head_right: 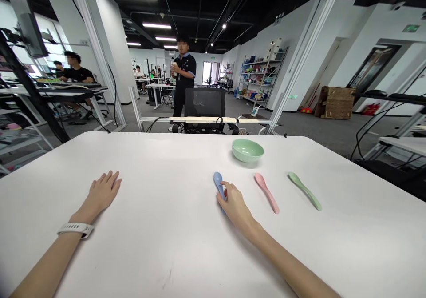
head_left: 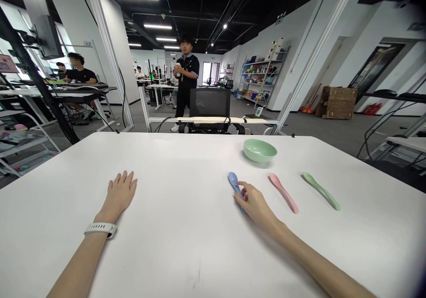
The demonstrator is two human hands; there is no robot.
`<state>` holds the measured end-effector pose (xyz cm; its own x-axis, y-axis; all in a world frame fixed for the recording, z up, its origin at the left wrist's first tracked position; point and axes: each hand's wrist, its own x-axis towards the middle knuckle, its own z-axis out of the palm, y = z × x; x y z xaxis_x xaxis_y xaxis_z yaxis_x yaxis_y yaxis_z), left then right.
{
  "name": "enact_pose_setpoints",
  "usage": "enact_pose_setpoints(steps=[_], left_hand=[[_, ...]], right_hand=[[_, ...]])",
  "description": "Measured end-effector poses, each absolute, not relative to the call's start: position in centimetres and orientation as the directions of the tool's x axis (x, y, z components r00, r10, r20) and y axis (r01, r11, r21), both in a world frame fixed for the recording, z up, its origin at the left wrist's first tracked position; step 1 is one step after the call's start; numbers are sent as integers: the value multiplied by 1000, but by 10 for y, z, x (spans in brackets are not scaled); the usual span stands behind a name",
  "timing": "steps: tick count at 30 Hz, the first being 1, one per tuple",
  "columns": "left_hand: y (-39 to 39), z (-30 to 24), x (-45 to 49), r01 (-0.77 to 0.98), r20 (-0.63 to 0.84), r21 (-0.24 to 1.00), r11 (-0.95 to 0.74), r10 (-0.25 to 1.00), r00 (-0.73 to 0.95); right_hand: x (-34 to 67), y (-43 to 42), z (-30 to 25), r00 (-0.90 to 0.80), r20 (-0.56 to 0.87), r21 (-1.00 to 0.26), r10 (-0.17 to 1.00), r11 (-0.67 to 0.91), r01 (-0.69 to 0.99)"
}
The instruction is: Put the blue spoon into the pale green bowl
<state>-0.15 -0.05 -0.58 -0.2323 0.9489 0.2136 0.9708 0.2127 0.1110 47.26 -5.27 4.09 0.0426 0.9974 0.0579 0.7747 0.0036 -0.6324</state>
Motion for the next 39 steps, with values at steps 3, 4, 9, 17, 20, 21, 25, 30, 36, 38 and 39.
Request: enact_pose_setpoints(steps=[3,4,9,17,20,21,25,30,36,38,39], left_hand=[[0,-7,-2,973,218,101,208,949,-226],[0,-7,-3,974,218,99,205,950,-223],[-1,-7,-2,973,219,109,201,950,-221],[-1,-5,-2,973,203,107,205,953,-223],[-1,-6,-2,973,218,106,203,950,-222],[-2,-6,-2,974,224,106,202,949,-222],[-2,-5,0,973,221,109,203,949,-222],[-2,-4,0,972,215,106,209,950,-227],[-1,-6,-1,973,246,115,200,943,-223],[-1,-7,-2,974,257,119,194,941,-219],[-1,-8,-2,974,258,119,194,941,-219]], right_hand=[[473,-53,43,35,57,-618,998,8,786],[473,-54,44,30,60,-615,998,13,789],[474,-56,46,25,83,-611,996,31,791],[475,-55,46,53,88,-629,995,15,777],[475,-56,47,48,83,-628,995,15,778],[475,-57,46,45,81,-629,996,16,777],[478,-56,46,45,74,-633,996,12,774],[502,-42,54,120,156,-542,980,-17,840],[566,-17,60,349,194,-141,917,-326,935],[582,-13,57,409,155,-107,899,-397,912],[588,-12,55,428,123,-133,895,-413,901]])
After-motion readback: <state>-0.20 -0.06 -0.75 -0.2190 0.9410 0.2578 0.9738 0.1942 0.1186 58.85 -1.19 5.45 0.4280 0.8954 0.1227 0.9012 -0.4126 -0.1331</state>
